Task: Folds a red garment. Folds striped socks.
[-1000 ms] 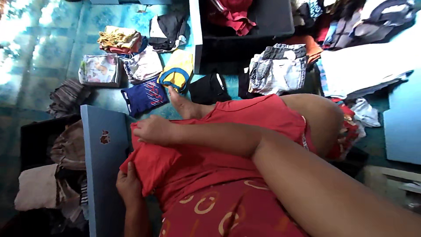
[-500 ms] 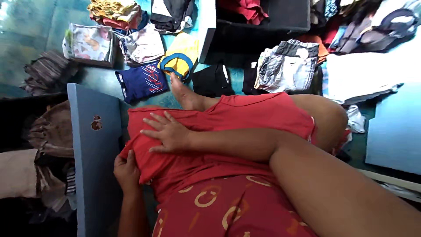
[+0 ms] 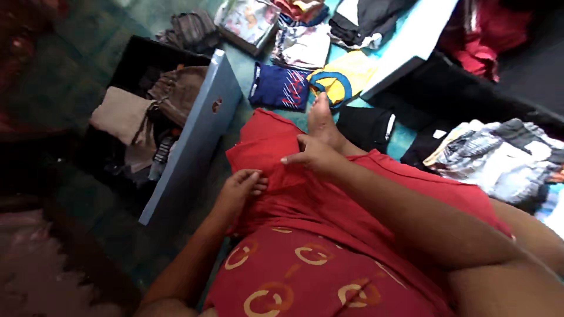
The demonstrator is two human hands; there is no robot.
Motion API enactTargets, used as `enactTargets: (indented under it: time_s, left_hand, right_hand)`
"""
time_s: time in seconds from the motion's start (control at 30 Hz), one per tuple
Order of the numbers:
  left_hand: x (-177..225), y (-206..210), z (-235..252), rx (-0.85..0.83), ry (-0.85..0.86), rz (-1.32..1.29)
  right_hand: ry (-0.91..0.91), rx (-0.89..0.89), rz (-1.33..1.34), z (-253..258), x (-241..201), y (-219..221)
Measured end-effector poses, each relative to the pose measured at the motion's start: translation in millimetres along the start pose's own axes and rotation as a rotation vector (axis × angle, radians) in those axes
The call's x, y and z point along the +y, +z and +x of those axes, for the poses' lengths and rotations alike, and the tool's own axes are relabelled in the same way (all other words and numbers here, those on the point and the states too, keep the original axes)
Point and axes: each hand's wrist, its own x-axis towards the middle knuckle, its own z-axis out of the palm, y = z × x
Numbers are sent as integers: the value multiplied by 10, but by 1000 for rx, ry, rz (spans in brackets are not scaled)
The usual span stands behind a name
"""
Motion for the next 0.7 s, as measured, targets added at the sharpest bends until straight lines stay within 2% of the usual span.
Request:
enactTargets:
  time_s: [0.1,0.17,0.23,0.3,0.37,0.43,0.5,0.6,0.7]
  left_hand:
    - [19,8,-51,46,-46,-92]
    - [36,-4,-106,84,-49,-267]
    - [36,-71,-165,35,31,-512]
    - [59,-148,-213,-10,172,-710]
    - [95,-251,-207,-77,279,-814]
    - [29,-375,-96,-203,344,-857]
    - [-189,-495,77,-233,301,-877]
    - [-463,-617,306,-142,71,-872]
    - [-566,-635,400,-74,25,-876]
  right_hand:
    - [4,-88,-44,-156,-287,230]
    - [-163,-223,-217,-339,-495,351]
    - [-565,-306,-567,-569,-647,437]
    - [-1040,-283,-900,-719,-686,470]
    - [-1299,-230,-1108,-794,-671,465]
    - [-1353,-202,-1230,-792,-567,406]
    - [-1265,-271,-1303,-739,-345,293]
    - [-1071,-435,-1225,-624,-4,80]
    - [-1026,-302,-1060,-509,77,-59]
